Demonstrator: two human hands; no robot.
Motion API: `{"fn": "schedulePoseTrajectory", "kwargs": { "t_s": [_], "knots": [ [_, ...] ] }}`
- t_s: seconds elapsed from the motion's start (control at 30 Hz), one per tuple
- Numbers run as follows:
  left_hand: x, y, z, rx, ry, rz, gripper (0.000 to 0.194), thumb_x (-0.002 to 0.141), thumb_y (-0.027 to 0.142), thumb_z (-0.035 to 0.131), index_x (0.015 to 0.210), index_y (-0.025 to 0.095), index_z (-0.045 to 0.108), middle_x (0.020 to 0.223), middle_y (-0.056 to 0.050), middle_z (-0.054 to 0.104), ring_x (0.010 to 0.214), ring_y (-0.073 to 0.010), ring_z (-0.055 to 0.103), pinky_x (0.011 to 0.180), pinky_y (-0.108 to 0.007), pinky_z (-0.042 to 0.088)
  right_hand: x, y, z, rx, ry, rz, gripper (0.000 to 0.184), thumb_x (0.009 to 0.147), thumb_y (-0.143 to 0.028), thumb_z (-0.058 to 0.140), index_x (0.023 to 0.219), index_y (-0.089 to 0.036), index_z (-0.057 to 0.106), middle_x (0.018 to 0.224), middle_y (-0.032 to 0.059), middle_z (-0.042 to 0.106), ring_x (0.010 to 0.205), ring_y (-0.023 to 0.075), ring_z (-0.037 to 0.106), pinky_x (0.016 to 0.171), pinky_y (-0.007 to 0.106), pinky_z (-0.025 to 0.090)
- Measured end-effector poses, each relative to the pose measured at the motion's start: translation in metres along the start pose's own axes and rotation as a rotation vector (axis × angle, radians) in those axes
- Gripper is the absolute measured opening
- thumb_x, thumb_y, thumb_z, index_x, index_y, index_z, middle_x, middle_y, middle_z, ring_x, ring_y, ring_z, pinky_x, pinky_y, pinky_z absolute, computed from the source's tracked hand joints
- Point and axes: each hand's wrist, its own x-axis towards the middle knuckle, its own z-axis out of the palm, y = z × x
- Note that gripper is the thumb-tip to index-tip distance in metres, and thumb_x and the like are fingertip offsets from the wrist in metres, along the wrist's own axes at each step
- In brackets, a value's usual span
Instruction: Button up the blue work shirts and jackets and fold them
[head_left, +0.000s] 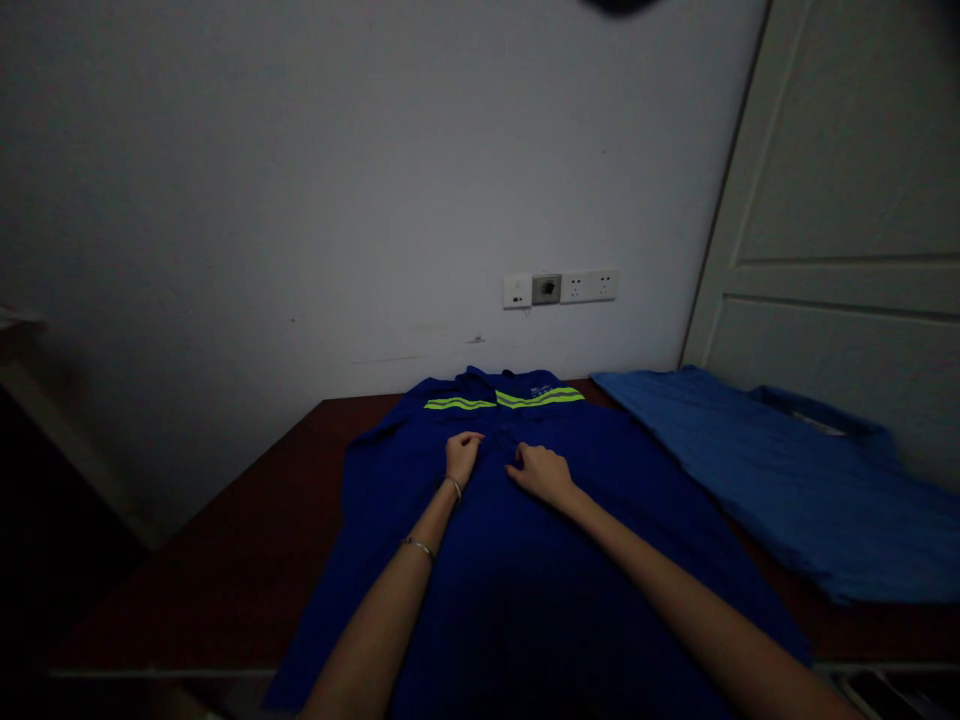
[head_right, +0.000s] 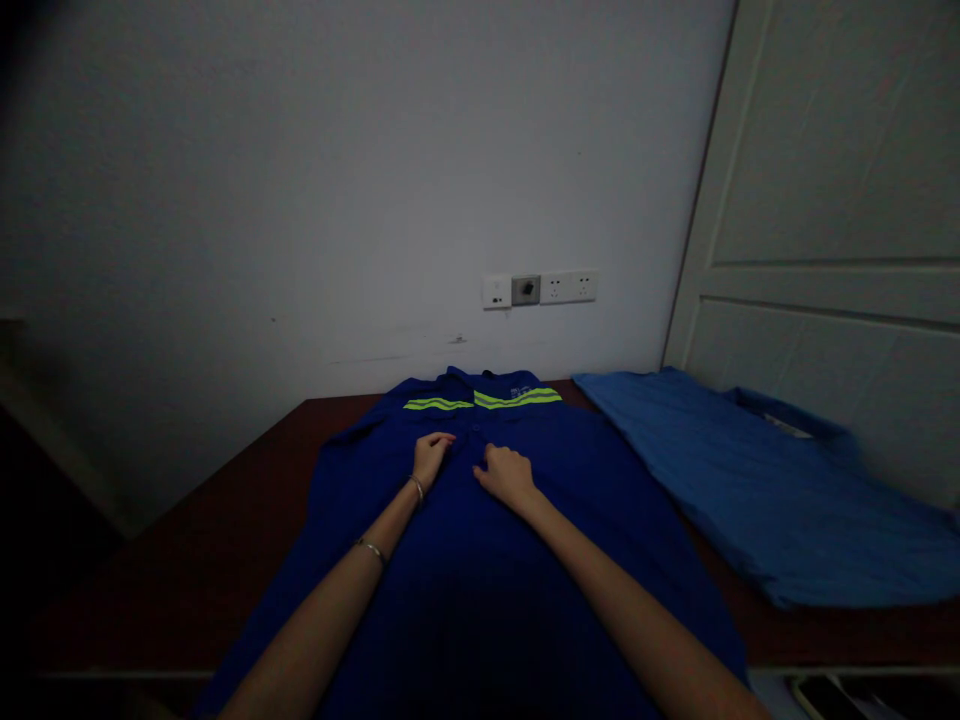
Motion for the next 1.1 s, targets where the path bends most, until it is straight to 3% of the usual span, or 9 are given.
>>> {"fn": "schedulePoseTrajectory", "kwargs": {
  "t_s": [0.2,0.47,0.57,0.73,0.87,1.0,1.1],
  "knots": [
    [-0.008,-0.001,0.0,-0.026,-0.031,-0.032,0.024,0.068,0.011,0.045,0.07,0.012,0.069,0.064,-0.003,0.064,0.061,-0.0113,0.057,0.056,-0.019,0.041,-0.005,-0.014,0.003,-0.072,0.036,0.087,0.037,0.076,-0.041,0.046,0.097,-0.013,0.059,0.093,0.015,0.064,0.086,0.0268,0.06,0.069,0.034,0.043],
    [-0.018,0.005,-0.002,0.05,-0.064,-0.034,0.026,0.068,0.008,0.043,0.071,0.011,0.068,0.064,-0.002,0.064,0.061,-0.0097,0.056,0.056,-0.017,0.041,-0.004,-0.001,0.006,0.106,0.023,0.172,0.026,0.072,-0.031,0.048,0.085,-0.018,0.066,0.09,0.012,0.066,0.084,0.0258,0.061,0.067,0.031,0.043],
    [-0.026,0.013,-0.001,0.102,-0.138,-0.011,0.026,0.068,0.008,0.043,0.073,0.011,0.069,0.065,-0.002,0.065,0.062,-0.0101,0.058,0.059,-0.018,0.043,-0.001,0.007,0.007,0.226,0.001,0.198,0.024,0.068,-0.03,0.052,0.083,-0.02,0.067,0.089,0.0107,0.066,0.083,0.0254,0.061,0.067,0.031,0.043],
    [-0.041,0.029,0.001,0.311,-0.356,0.114,0.023,0.068,0.01,0.048,0.075,0.013,0.07,0.075,-0.002,0.068,0.071,-0.012,0.059,0.07,-0.021,0.045,0.007,0.021,0.009,0.547,0.0,0.204,0.017,0.063,-0.026,0.057,0.074,-0.02,0.069,0.079,0.0072,0.066,0.08,0.0226,0.06,0.066,0.027,0.041],
    [-0.046,0.035,0.001,0.41,-0.415,0.196,0.024,0.069,0.011,0.048,0.078,0.012,0.07,0.082,-0.004,0.068,0.076,-0.013,0.06,0.075,-0.021,0.044,0.014,0.028,0.011,0.677,-0.018,0.189,0.013,0.064,-0.022,0.056,0.07,-0.017,0.067,0.065,0.0029,0.063,0.065,0.0142,0.058,0.057,0.021,0.039],
    [-0.048,0.035,-0.002,0.458,-0.464,0.253,0.024,0.068,0.012,0.05,0.082,0.013,0.07,0.085,-0.004,0.068,0.078,-0.0136,0.059,0.075,-0.021,0.044,0.017,0.028,0.012,0.818,-0.065,0.189,0.015,0.069,-0.021,0.051,0.068,-0.013,0.063,0.048,-0.0019,0.052,0.043,0.008,0.046,0.045,0.018,0.035],
    [-0.049,0.035,-0.006,0.473,-0.525,0.284,0.025,0.066,0.014,0.053,0.085,0.014,0.069,0.085,-0.003,0.067,0.075,-0.013,0.059,0.071,-0.02,0.045,0.017,0.027,0.012,0.906,-0.083,0.185,0.015,0.07,-0.02,0.049,0.067,-0.012,0.061,0.043,-0.0043,0.047,0.039,0.0063,0.041,0.041,0.017,0.033]
  ]
}}
